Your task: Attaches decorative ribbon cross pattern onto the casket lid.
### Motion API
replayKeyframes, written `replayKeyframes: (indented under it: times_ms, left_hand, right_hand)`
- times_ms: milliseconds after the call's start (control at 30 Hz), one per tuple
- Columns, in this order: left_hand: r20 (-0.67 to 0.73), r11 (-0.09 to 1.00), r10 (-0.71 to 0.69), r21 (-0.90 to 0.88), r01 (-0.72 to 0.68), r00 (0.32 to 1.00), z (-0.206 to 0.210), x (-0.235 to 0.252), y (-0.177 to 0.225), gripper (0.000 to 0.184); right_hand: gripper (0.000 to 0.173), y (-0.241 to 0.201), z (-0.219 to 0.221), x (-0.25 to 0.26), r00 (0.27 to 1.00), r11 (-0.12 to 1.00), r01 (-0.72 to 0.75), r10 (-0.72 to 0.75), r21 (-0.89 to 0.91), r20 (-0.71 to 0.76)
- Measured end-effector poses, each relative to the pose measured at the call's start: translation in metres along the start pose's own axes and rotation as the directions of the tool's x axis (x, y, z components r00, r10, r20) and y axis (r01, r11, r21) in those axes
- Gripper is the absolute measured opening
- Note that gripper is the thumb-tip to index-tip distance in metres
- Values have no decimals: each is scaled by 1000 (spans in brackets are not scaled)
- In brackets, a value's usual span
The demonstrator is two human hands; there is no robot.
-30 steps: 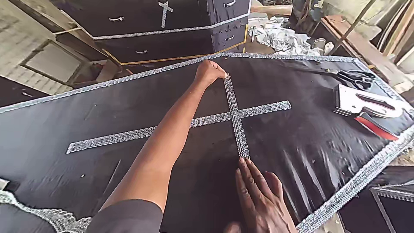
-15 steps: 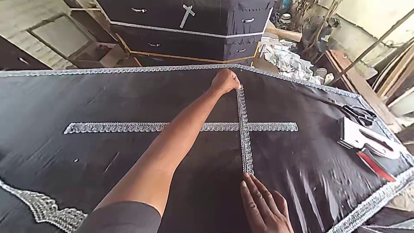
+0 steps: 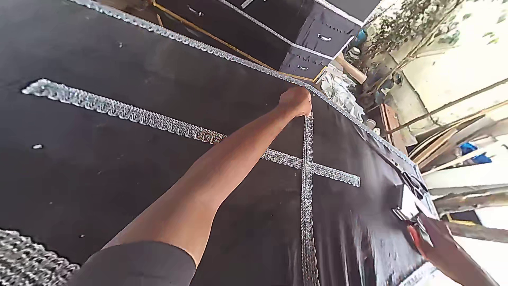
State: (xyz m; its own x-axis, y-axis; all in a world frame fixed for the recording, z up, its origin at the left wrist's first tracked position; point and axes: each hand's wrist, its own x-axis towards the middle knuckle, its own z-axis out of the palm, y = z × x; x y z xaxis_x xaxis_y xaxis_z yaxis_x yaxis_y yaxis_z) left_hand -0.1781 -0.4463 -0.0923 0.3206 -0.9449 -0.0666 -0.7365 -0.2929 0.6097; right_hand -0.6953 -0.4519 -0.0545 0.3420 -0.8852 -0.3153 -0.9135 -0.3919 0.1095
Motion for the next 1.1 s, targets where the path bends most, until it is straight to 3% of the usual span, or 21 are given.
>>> replayKeyframes:
  times_ms: [100, 233, 500, 633, 700, 733, 800, 900, 967, 1100]
  left_hand:
    - [1, 1000, -11, 4, 11, 1000, -2, 0, 2, 22]
    - [9, 1000, 5, -2, -5, 1000, -3, 0, 0, 25]
    - [60, 997, 76, 4, -76, 995, -5, 7, -4, 20]
    - [21, 999, 51, -7, -51, 998, -4, 5, -3, 21]
    - [32, 999, 38, 10, -39, 999, -1, 5, -2, 21]
    - [37, 999, 37, 15, -37, 999, 0, 4, -1, 21]
    - [41, 999, 36, 21, -37, 998, -1, 3, 0, 21]
    - [46, 998, 56, 28, -57, 997, -4, 3, -1, 21]
    - [60, 998, 59, 20, -61, 996, -6, 2, -1, 20]
    - [91, 993, 115, -9, -114, 989, -7, 8, -7, 18]
  right_hand:
    - [87, 2, -1, 4, 998, 996, -12, 17, -90, 62]
    - [72, 11, -1, 22, 1000, 1000, 13, -13, 7, 22]
    - [74, 1, -2, 26, 994, 994, -107, 107, 6, -7]
    - [51, -35, -37, 0, 991, 956, -50, 83, 291, -103]
    - [28, -48, -51, -11, 973, 819, 125, 10, 560, -231]
    - [23, -65, -61, -16, 975, 656, 176, -13, 734, -222]
    - [24, -99, -86, -14, 985, 320, 169, -97, 932, -145]
    - [28, -163, -115, 7, 981, 76, 57, -191, 996, -41]
    - [40, -205, -131, 26, 962, 57, -26, -269, 998, 40]
    - [52, -268, -146, 78, 914, 260, -100, -357, 960, 192]
